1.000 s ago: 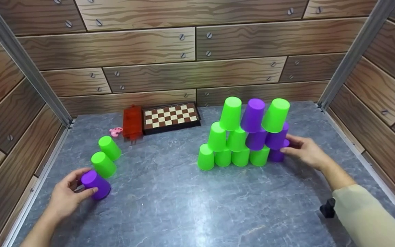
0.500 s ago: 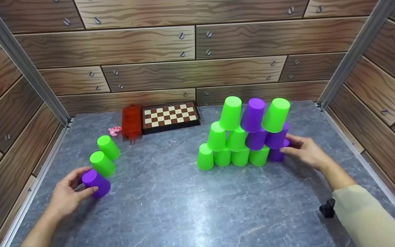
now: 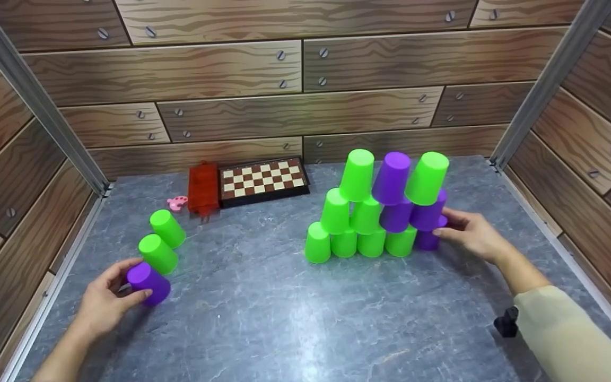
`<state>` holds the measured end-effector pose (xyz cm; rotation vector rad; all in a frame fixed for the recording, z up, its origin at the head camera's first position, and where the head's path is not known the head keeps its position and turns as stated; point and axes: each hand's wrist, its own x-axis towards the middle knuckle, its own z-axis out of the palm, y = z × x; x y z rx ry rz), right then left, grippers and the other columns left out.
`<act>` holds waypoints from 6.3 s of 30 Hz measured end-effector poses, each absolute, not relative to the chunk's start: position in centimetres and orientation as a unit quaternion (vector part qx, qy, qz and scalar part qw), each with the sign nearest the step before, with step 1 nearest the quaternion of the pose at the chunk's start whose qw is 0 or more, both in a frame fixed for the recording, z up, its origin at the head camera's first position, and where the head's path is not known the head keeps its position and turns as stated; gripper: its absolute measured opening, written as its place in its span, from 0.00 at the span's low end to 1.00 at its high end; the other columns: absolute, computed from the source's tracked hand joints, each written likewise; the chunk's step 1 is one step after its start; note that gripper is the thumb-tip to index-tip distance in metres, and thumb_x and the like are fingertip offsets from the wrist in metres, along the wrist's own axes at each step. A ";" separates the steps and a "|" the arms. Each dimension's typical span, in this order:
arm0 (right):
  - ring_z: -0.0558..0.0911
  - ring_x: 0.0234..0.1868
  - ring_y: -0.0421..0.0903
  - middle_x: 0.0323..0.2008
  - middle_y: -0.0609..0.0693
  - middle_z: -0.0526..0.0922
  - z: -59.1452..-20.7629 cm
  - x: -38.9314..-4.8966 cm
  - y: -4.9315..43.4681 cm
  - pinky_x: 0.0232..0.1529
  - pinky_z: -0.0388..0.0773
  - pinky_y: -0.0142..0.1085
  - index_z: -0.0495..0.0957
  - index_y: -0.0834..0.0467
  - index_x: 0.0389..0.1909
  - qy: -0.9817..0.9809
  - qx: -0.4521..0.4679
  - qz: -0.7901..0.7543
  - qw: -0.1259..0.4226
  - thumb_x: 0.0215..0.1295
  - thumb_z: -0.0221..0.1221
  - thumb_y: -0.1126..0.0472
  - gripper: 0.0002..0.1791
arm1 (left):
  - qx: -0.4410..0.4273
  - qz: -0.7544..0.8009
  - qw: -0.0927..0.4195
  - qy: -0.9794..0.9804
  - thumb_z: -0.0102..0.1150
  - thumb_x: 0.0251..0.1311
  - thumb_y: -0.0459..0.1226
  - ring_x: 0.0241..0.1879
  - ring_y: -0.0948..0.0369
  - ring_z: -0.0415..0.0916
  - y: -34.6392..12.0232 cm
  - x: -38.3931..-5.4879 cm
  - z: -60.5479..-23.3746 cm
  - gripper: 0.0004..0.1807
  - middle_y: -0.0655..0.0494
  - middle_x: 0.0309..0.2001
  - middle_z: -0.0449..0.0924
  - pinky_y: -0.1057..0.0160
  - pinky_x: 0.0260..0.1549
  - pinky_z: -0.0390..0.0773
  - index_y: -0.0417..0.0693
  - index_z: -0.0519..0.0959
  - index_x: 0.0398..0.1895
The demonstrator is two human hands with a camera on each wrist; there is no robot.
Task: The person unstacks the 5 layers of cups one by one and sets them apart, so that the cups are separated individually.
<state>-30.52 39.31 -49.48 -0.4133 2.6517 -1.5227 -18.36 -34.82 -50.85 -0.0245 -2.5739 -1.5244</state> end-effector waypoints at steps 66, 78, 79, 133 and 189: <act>0.83 0.54 0.31 0.61 0.70 0.82 -49.7 -30.5 39.4 0.55 0.80 0.25 0.68 0.70 0.75 0.866 -0.137 -0.480 0.021 0.72 0.68 0.63 0.35 | -0.282 -0.514 0.030 -0.810 0.74 0.66 0.41 0.68 0.60 0.74 0.2 -32.8 -34.7 0.36 0.54 0.70 0.78 0.53 0.68 0.75 0.55 0.73 0.76; 0.83 0.54 0.32 0.62 0.69 0.82 -49.6 -30.5 39.3 0.54 0.79 0.24 0.68 0.69 0.75 0.870 -0.131 -0.474 0.023 0.72 0.68 0.62 0.35 | -0.273 -0.516 0.026 -0.812 0.74 0.66 0.41 0.67 0.59 0.74 0.8 -33.0 -35.8 0.35 0.57 0.69 0.78 0.53 0.67 0.75 0.55 0.74 0.75; 0.83 0.53 0.32 0.61 0.69 0.82 -49.6 -30.5 39.3 0.54 0.79 0.24 0.68 0.70 0.75 0.871 -0.131 -0.473 0.022 0.72 0.68 0.62 0.35 | -0.271 -0.518 0.027 -0.811 0.74 0.66 0.40 0.66 0.59 0.75 0.9 -33.1 -35.8 0.34 0.58 0.68 0.79 0.53 0.66 0.76 0.54 0.74 0.75; 0.80 0.56 0.29 0.67 0.68 0.78 -49.3 -30.6 39.5 0.56 0.78 0.24 0.67 0.66 0.77 0.873 -0.129 -0.469 0.029 0.73 0.68 0.59 0.36 | -0.037 -0.563 0.058 -0.823 0.69 0.68 0.29 0.67 0.47 0.73 -23.7 -31.4 -43.8 0.36 0.39 0.68 0.75 0.53 0.65 0.76 0.42 0.69 0.78; 0.81 0.55 0.30 0.64 0.69 0.80 -49.4 -30.5 39.4 0.55 0.78 0.24 0.67 0.69 0.76 0.876 -0.135 -0.463 0.021 0.73 0.68 0.60 0.36 | 0.016 -0.524 0.016 -0.851 0.64 0.66 0.22 0.74 0.38 0.65 -24.3 -31.4 -47.8 0.36 0.33 0.74 0.68 0.43 0.75 0.65 0.35 0.67 0.77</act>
